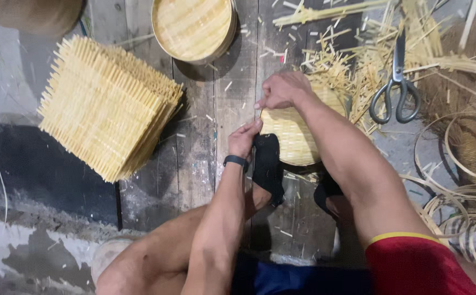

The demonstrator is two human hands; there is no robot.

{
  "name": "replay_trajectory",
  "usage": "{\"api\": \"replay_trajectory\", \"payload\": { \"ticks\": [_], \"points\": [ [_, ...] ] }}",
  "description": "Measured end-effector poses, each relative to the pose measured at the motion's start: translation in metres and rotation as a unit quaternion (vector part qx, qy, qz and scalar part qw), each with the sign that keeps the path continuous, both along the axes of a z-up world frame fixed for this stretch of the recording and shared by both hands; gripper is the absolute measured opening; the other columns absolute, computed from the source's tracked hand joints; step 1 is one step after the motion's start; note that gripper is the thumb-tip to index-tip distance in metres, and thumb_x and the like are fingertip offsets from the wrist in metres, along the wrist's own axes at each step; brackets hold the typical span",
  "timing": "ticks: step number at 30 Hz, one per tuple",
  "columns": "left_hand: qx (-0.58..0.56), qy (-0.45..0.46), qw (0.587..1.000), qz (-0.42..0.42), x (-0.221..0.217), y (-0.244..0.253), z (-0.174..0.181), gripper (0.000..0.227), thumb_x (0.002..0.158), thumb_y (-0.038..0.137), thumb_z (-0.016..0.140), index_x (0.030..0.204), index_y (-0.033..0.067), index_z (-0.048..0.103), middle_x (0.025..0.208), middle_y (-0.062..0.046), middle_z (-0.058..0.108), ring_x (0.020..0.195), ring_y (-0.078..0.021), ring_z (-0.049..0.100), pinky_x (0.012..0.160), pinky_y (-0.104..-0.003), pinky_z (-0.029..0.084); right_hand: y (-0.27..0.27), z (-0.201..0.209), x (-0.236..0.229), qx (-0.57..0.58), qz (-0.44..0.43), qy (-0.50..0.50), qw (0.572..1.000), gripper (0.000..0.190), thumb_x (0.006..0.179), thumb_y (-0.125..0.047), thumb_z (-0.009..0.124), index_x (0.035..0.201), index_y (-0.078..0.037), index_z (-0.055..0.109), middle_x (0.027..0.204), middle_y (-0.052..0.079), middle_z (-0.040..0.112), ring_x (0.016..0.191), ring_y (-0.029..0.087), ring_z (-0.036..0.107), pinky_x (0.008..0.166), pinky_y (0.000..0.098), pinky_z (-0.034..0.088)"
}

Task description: The person sits on the floor and repeatedly assembles round bamboo trays. They place a circular bamboo frame over a flat woven bamboo mat, press it down, and use shears to trim the excess mat material around the frame's edge. The finished trays are stacked nearby.

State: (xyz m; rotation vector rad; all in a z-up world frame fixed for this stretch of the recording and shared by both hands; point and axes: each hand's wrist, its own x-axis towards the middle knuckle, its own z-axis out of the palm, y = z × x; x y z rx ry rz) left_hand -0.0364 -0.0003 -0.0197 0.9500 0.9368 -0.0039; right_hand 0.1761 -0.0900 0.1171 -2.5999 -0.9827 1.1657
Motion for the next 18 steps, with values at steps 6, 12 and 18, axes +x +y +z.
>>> {"api": "replay_trajectory", "payload": {
  "ticks": [6,12,18],
  "points": [
    [0.629,0.002,0.742,-0.231,0.036,0.025,0.107,0.049,0.072,0.024,0.086,0.113,0.0014,0.074,0.107,-0.017,0.072,0.099,-0.0335,0.067,0.088,-0.043,0.052,-0.016,0.004,-0.015,0.236,-0.123,-0.050,0.963,0.046,0.083,-0.047,0.075,0.118,-0.019,0.071,0.126,0.011,0.061,0.111,0.027,0.061,0.094,0.0444,0.047],
    [0.823,-0.209,0.345,-0.399,0.028,-0.028,0.200,0.048,0.084,0.012,0.058,0.131,0.0046,0.058,0.128,-0.015,0.059,0.126,-0.0305,0.057,0.108,-0.053,0.041,-0.088,0.109,-0.057,0.515,-0.140,-0.047,0.844,0.022,0.104,-0.025,0.060,0.118,-0.013,0.073,0.115,0.007,0.065,0.104,0.021,0.062,0.099,0.0369,0.054],
    [0.814,-0.173,0.320,-0.454,0.020,-0.063,0.214,0.048,0.087,0.023,0.057,0.132,0.0064,0.057,0.134,-0.015,0.054,0.138,-0.0338,0.045,0.113,-0.062,0.030,-0.114,0.186,-0.121,0.495,-0.055,-0.228,0.837,0.027,0.074,-0.025,0.090,0.091,-0.010,0.076,0.093,0.005,0.065,0.089,0.020,0.062,0.083,0.0376,0.047]
  ]
}}
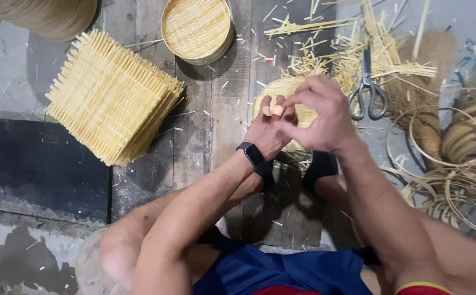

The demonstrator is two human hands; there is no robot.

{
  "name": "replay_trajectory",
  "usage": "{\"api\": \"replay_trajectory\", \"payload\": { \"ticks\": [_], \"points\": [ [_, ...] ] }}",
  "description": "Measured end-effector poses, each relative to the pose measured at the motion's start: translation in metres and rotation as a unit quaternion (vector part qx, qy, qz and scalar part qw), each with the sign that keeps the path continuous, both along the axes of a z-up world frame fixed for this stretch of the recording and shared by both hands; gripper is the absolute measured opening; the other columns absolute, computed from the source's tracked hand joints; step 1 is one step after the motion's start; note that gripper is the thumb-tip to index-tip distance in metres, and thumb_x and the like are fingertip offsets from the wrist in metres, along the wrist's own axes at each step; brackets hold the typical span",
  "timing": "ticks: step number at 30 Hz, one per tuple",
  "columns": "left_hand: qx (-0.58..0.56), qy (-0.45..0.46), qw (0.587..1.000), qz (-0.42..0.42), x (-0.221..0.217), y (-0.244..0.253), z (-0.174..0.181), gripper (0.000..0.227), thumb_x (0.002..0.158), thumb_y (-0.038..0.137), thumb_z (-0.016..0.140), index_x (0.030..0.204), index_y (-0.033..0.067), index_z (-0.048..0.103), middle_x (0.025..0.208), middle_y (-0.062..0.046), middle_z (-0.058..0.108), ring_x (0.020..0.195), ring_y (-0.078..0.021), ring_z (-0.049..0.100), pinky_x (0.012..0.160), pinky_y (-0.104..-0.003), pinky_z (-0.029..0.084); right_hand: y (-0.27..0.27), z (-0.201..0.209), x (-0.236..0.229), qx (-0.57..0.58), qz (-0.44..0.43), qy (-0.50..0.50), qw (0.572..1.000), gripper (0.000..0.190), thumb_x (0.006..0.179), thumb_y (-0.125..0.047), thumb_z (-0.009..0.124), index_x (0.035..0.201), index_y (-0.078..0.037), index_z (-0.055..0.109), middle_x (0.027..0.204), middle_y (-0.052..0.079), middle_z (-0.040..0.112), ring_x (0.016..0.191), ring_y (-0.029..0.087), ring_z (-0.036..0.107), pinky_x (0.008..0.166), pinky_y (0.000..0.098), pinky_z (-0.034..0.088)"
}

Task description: The person sits on the floor and repeatedly assembles round bamboo trays. They place a circular bamboo frame over a flat woven bamboo mat, press it down, and use shears to trim the excess mat material around the frame's edge. The finished trays are stacked nearby.

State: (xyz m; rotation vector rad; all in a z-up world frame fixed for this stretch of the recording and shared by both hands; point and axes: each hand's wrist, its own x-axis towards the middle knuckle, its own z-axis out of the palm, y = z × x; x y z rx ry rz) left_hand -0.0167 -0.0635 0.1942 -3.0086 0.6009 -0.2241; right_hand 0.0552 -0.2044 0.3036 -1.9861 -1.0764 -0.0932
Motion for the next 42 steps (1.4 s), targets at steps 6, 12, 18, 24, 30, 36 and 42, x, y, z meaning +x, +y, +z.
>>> {"api": "replay_trajectory", "payload": {
  "ticks": [6,12,18,24,30,36,42],
  "points": [
    [0.001,0.088,0.996,0.020,-0.001,-0.013,-0.005,0.055,0.094,0.033,0.056,0.143,0.0076,0.053,0.145,-0.016,0.049,0.143,-0.0372,0.038,0.117,-0.068,0.025,0.010,0.011,-0.035,0.023,-0.091,-0.106,0.990,0.032,0.070,-0.020,0.092,0.094,-0.007,0.076,0.091,0.006,0.061,0.088,0.025,0.059,0.081,0.0407,0.042],
    [0.013,0.040,0.999,0.008,-0.005,-0.014,-0.011,0.060,0.098,0.037,0.049,0.153,0.0135,0.044,0.151,-0.016,0.049,0.140,-0.0413,0.041,0.115,-0.071,0.025,0.019,0.003,-0.042,0.028,-0.101,-0.125,0.987,0.017,0.076,-0.009,0.087,0.089,-0.009,0.075,0.088,0.004,0.061,0.085,0.024,0.058,0.079,0.0397,0.040],
    [0.041,0.069,0.997,0.005,-0.003,-0.011,0.002,0.060,0.098,0.039,0.048,0.151,0.0109,0.043,0.151,-0.018,0.047,0.141,-0.0442,0.040,0.112,-0.076,0.026,0.019,-0.006,-0.042,0.042,-0.061,-0.122,0.990,0.015,0.079,-0.005,0.085,0.089,-0.009,0.076,0.089,0.003,0.063,0.084,0.022,0.059,0.080,0.0400,0.038],
    [0.142,0.043,0.987,0.054,-0.002,-0.008,-0.005,0.068,0.090,0.036,0.050,0.153,0.0108,0.042,0.144,-0.018,0.045,0.133,-0.0428,0.040,0.114,-0.073,0.025,0.023,-0.010,-0.047,0.001,-0.028,-0.135,0.990,0.018,0.081,-0.010,0.085,0.097,-0.010,0.078,0.089,0.001,0.062,0.083,0.021,0.058,0.081,0.0395,0.037],
    [0.132,0.056,0.986,0.088,-0.008,-0.010,0.013,0.061,0.093,0.033,0.051,0.150,0.0125,0.043,0.134,-0.022,0.047,0.135,-0.0419,0.038,0.119,-0.070,0.021,0.027,-0.014,-0.057,-0.058,-0.016,-0.175,0.983,0.027,0.087,-0.018,0.077,0.113,-0.011,0.076,0.100,0.003,0.064,0.085,0.024,0.056,0.082,0.0416,0.037],
    [0.054,0.165,0.983,0.053,-0.009,-0.001,0.042,0.058,0.097,0.037,0.051,0.150,0.0146,0.044,0.137,-0.025,0.046,0.136,-0.0462,0.034,0.117,-0.072,0.017,0.028,-0.020,-0.063,-0.094,0.006,-0.196,0.976,0.032,0.086,-0.022,0.078,0.116,-0.015,0.077,0.096,0.003,0.060,0.086,0.023,0.055,0.083,0.0430,0.036],
    [0.153,0.186,0.970,0.018,-0.020,0.002,0.039,0.064,0.097,0.044,0.045,0.154,0.0164,0.036,0.140,-0.023,0.043,0.134,-0.0455,0.034,0.114,-0.072,0.016,0.031,-0.021,-0.068,-0.114,0.016,-0.143,0.983,0.035,0.084,-0.023,0.078,0.118,-0.016,0.075,0.095,0.003,0.058,0.089,0.023,0.055,0.082,0.0433,0.035]
  ]
}}
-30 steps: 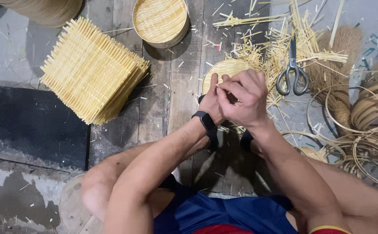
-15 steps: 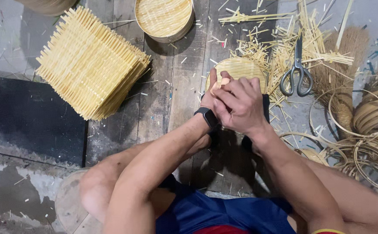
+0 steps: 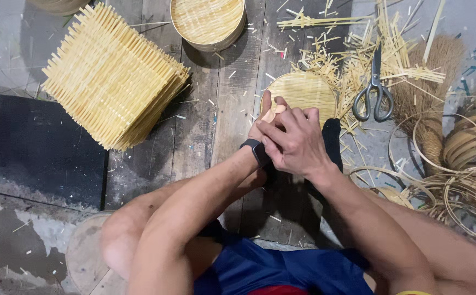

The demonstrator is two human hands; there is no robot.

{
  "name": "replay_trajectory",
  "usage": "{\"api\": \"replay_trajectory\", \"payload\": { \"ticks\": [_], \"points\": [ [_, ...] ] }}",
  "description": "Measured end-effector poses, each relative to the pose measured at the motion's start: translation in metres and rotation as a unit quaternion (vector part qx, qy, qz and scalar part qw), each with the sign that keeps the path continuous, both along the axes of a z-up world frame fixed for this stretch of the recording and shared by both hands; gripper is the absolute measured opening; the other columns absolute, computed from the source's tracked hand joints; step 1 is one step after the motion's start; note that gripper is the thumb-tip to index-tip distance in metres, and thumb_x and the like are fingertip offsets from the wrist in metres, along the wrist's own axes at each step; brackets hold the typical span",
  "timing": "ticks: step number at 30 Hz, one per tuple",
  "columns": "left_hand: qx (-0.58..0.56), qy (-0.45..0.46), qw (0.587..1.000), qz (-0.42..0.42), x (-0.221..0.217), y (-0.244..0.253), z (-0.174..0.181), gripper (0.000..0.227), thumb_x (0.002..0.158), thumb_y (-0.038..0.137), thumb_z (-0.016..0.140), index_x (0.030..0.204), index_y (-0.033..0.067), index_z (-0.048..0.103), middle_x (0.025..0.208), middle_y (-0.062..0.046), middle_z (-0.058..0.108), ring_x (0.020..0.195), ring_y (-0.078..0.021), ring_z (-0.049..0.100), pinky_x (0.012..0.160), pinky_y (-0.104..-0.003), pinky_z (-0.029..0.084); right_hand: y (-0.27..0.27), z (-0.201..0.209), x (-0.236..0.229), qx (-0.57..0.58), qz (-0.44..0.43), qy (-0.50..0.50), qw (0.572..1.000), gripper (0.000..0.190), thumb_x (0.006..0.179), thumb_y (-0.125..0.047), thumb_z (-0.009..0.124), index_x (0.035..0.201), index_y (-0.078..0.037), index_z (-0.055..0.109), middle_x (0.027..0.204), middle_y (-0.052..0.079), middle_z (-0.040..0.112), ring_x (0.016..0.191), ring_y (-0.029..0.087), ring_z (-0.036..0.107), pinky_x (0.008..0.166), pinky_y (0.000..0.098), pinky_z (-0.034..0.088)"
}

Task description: The person sits on the floor and repeatedly assembles round bamboo trays. They place a circular bamboo frame over a flat woven bamboo mat, press it down, and use shears to trim the excess mat material around the frame's edge. The finished trays are stacked nearby.

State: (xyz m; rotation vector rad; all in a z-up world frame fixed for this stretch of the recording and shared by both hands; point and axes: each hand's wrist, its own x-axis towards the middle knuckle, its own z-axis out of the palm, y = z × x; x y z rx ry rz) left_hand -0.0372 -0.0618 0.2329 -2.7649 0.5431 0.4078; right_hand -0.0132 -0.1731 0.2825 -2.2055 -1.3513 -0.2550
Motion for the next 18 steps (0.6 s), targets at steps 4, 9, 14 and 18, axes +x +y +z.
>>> {"api": "replay_trajectory", "payload": {
  "ticks": [4,9,14,18],
  "points": [
    [0.033,-0.039,0.999,-0.003,0.012,0.003,-0.017,0.065,0.094,0.047,0.038,0.154,0.0259,0.029,0.147,-0.017,0.039,0.137,-0.0380,0.031,0.114,-0.070,0.015,-0.001,-0.003,0.002,0.050,-0.022,0.034,0.998,0.042,0.081,-0.023,0.075,0.122,-0.013,0.073,0.098,0.004,0.058,0.092,0.024,0.056,0.084,0.0434,0.035],
    [0.439,-0.135,0.883,-0.098,0.003,-0.002,-0.052,0.054,0.112,0.051,0.022,0.152,0.0238,0.046,0.138,-0.006,0.052,0.139,-0.0305,0.042,0.124,-0.064,0.017,-0.004,0.003,-0.002,0.001,0.028,0.003,1.000,0.038,0.085,-0.026,0.078,0.121,-0.015,0.075,0.097,0.004,0.058,0.091,0.024,0.055,0.088,0.0440,0.034],
    [0.038,-0.207,0.977,-0.029,-0.003,0.000,-0.034,0.042,0.093,0.026,0.051,0.128,0.0076,0.065,0.119,-0.016,0.062,0.123,-0.0378,0.053,0.115,-0.069,0.029,-0.022,0.039,0.016,0.034,0.081,0.055,0.995,0.024,0.086,-0.024,0.079,0.110,-0.017,0.077,0.098,0.004,0.060,0.093,0.021,0.058,0.089,0.0433,0.040],
    [-0.090,-0.287,0.952,-0.063,-0.022,0.003,0.014,0.033,0.081,0.023,0.059,0.100,0.0004,0.074,0.107,-0.023,0.067,0.114,-0.0400,0.056,0.106,-0.069,0.037,-0.076,0.109,0.054,0.038,0.011,-0.010,0.999,0.018,0.101,-0.018,0.074,0.115,-0.009,0.079,0.105,0.010,0.064,0.102,0.021,0.062,0.091,0.0376,0.050]
  ]
}}
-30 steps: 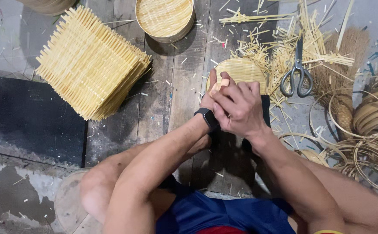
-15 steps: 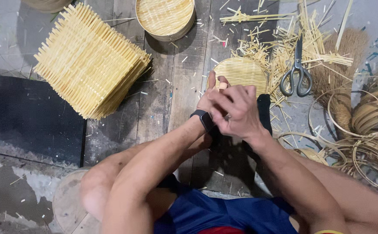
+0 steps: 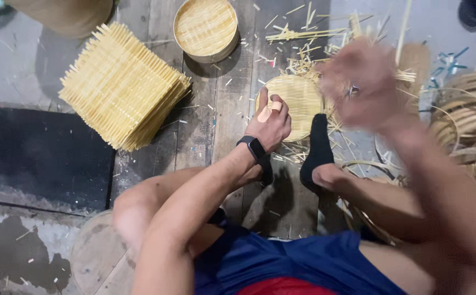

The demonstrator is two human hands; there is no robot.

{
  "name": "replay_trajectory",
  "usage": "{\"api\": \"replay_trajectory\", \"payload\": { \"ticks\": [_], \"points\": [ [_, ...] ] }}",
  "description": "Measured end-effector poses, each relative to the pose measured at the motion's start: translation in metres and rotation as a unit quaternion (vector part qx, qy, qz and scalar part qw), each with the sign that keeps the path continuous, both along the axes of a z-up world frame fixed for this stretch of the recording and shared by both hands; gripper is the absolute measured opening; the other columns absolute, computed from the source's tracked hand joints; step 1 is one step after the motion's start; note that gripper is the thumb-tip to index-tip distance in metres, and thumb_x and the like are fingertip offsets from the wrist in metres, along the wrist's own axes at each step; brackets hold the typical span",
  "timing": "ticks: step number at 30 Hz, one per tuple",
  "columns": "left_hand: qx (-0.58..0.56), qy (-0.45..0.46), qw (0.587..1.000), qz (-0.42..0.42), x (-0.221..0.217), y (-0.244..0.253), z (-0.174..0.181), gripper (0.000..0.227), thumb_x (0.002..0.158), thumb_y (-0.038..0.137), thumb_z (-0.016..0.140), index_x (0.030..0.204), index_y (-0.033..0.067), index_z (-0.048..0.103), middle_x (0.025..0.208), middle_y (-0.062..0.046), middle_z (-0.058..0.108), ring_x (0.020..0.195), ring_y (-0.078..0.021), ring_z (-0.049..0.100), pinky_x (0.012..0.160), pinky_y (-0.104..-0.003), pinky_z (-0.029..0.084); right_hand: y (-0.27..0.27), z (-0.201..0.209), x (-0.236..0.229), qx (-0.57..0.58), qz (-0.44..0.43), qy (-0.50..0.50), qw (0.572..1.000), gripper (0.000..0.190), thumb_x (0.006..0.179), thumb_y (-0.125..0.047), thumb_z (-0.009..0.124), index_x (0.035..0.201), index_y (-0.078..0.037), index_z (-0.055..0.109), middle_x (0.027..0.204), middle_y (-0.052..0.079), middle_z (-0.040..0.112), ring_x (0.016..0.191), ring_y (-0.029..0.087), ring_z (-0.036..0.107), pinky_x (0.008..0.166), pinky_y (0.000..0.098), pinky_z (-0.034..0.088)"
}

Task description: The person sits on the floor and repeatedly assembles round bamboo trays. They place a circular bamboo frame over a flat woven bamboo mat, press it down, and use shears to trim the excess mat material around the frame's edge. The finished trays are stacked nearby.

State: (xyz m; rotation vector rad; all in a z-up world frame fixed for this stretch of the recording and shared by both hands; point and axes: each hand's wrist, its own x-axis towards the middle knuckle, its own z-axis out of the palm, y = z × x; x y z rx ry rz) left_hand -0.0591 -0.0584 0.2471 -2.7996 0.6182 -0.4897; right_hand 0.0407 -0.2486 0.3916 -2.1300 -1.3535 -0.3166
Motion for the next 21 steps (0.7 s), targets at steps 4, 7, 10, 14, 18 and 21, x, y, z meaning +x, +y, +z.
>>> {"api": "replay_trajectory", "payload": {
  "ticks": [4,7,10,14,18,21],
  "points": [
    [-0.005,0.009,1.000,-0.012,-0.022,-0.007,0.040,0.030,0.084,0.021,0.058,0.103,0.0010,0.072,0.103,-0.021,0.068,0.103,-0.0350,0.060,0.098,-0.059,0.044,-0.061,0.081,-0.009,-0.100,-0.073,-0.038,0.992,0.014,0.106,-0.014,0.072,0.114,-0.006,0.079,0.097,0.012,0.066,0.085,0.021,0.062,0.074,0.0344,0.052],
    [-0.049,0.074,0.996,-0.012,-0.033,-0.015,0.057,0.025,0.085,0.018,0.060,0.102,0.0028,0.070,0.097,-0.016,0.068,0.096,-0.0305,0.063,0.091,-0.050,0.046,-0.087,0.107,-0.033,-0.184,-0.134,-0.039,0.973,0.020,0.099,-0.021,0.073,0.111,-0.006,0.079,0.094,0.014,0.067,0.075,0.022,0.063,0.066,0.0358,0.051],
    [-0.062,0.093,0.994,0.003,-0.038,-0.018,0.061,0.022,0.081,0.018,0.063,0.099,0.0064,0.069,0.092,-0.010,0.067,0.094,-0.0268,0.064,0.091,-0.047,0.045,-0.095,0.104,-0.035,-0.331,-0.159,0.036,0.929,0.028,0.096,-0.035,0.068,0.111,-0.015,0.081,0.097,0.011,0.070,0.071,0.022,0.067,0.066,0.0357,0.056],
    [-0.193,0.147,0.969,0.035,-0.011,-0.009,0.031,0.018,0.087,0.022,0.067,0.100,0.0092,0.071,0.095,-0.010,0.070,0.096,-0.0275,0.067,0.096,-0.050,0.045,-0.111,0.049,-0.009,-0.410,-0.160,0.141,0.887,0.038,0.097,-0.044,0.063,0.121,-0.019,0.077,0.095,0.010,0.073,0.086,0.023,0.068,0.079,0.0408,0.057],
    [-0.436,0.207,0.858,0.175,0.022,0.012,-0.048,0.032,0.087,0.033,0.072,0.109,0.0102,0.075,0.108,-0.014,0.075,0.103,-0.0335,0.069,0.093,-0.046,0.052,-0.121,-0.081,0.037,-0.343,-0.118,0.322,0.875,0.034,0.094,-0.037,0.064,0.113,-0.012,0.078,0.098,0.010,0.077,0.086,0.025,0.072,0.081,0.0417,0.059],
    [-0.521,0.159,0.781,0.307,0.053,0.034,-0.128,0.043,0.088,0.035,0.073,0.116,0.0021,0.072,0.107,-0.023,0.073,0.100,-0.0381,0.071,0.090,-0.044,0.055,-0.107,-0.199,0.055,-0.248,-0.176,0.406,0.862,0.044,0.091,-0.036,0.070,0.124,-0.006,0.071,0.105,0.018,0.075,0.090,0.027,0.072,0.081,0.0419,0.056]
  ]
}}
